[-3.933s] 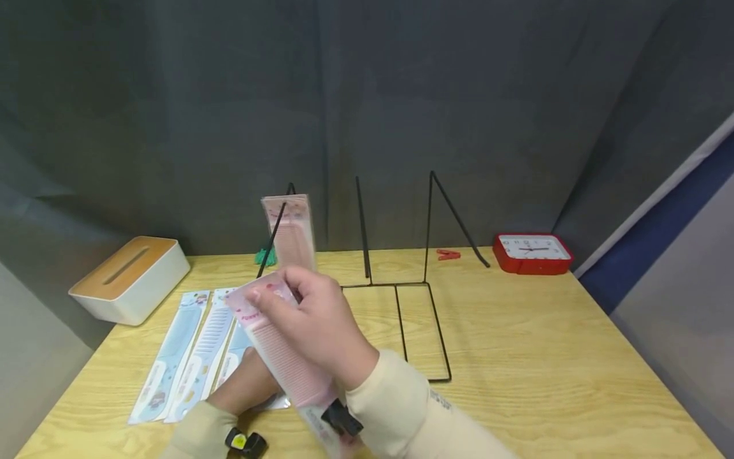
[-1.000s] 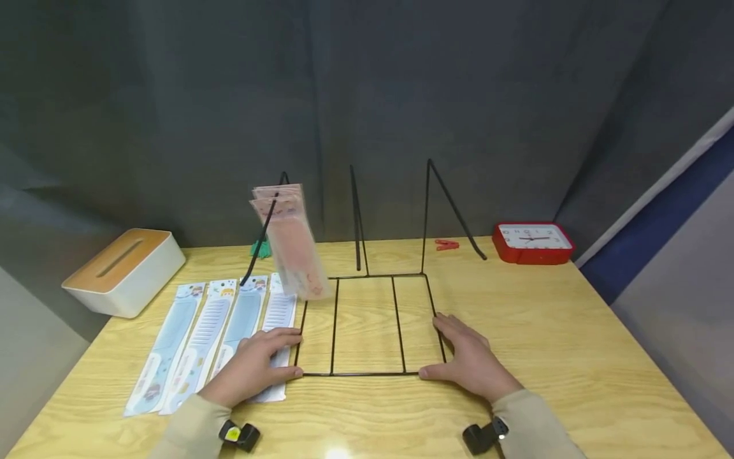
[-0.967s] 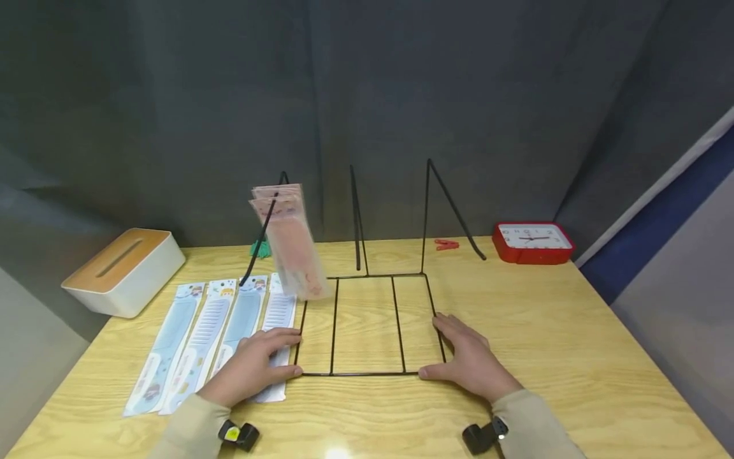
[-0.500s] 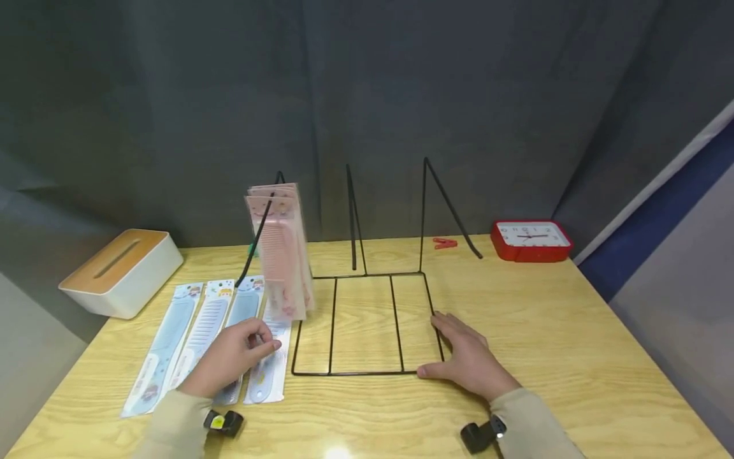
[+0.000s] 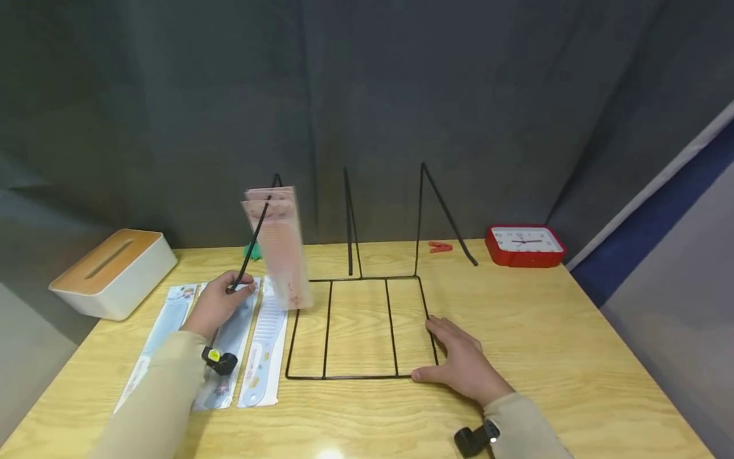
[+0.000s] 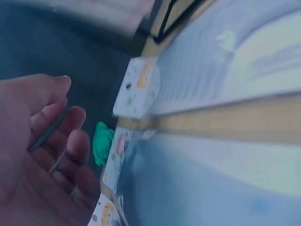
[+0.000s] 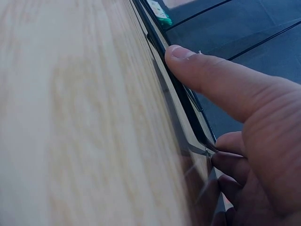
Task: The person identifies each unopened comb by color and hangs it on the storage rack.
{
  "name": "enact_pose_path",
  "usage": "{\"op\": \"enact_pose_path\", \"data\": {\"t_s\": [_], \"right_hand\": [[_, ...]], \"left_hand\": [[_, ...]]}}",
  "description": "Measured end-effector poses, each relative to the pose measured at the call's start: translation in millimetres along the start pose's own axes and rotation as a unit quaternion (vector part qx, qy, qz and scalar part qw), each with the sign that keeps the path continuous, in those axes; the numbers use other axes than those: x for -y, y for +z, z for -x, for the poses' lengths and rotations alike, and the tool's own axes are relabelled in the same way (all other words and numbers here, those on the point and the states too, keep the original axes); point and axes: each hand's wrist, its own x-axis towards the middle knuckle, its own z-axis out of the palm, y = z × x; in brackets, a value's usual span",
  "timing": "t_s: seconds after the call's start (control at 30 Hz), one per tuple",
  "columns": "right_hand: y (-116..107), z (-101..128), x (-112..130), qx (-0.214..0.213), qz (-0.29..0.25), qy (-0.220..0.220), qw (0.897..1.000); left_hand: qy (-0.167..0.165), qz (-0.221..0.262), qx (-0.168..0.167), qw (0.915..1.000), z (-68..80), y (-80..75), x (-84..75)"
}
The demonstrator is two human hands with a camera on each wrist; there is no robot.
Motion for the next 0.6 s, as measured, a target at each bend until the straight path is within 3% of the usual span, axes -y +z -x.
{"op": "enact_pose_path", "data": {"t_s": [0.23, 0.33, 0.47, 0.6], "right_hand": [[2, 1, -1, 0.003, -0.003, 0.003, 1.0], [3, 1, -2, 0.001, -0.003, 0.001, 1.0], [3, 1, -2, -0.002, 0.003, 0.001, 1.0], [0, 2, -1, -0.006, 0.001, 0.004, 1.0]], "left_hand": [[-0.04, 0.063, 0.064, 0.9951, -34.4, 3.6, 8.5], [-0.055, 0.082, 0.077, 0.9922, -44.0, 9.3, 11.9], [-0.063, 0.068, 0.068, 0.9934, -53.1, 15.4, 13.0], [-0.051, 0.024, 0.06, 0.9966, -55.3, 16.8, 9.5]]}}
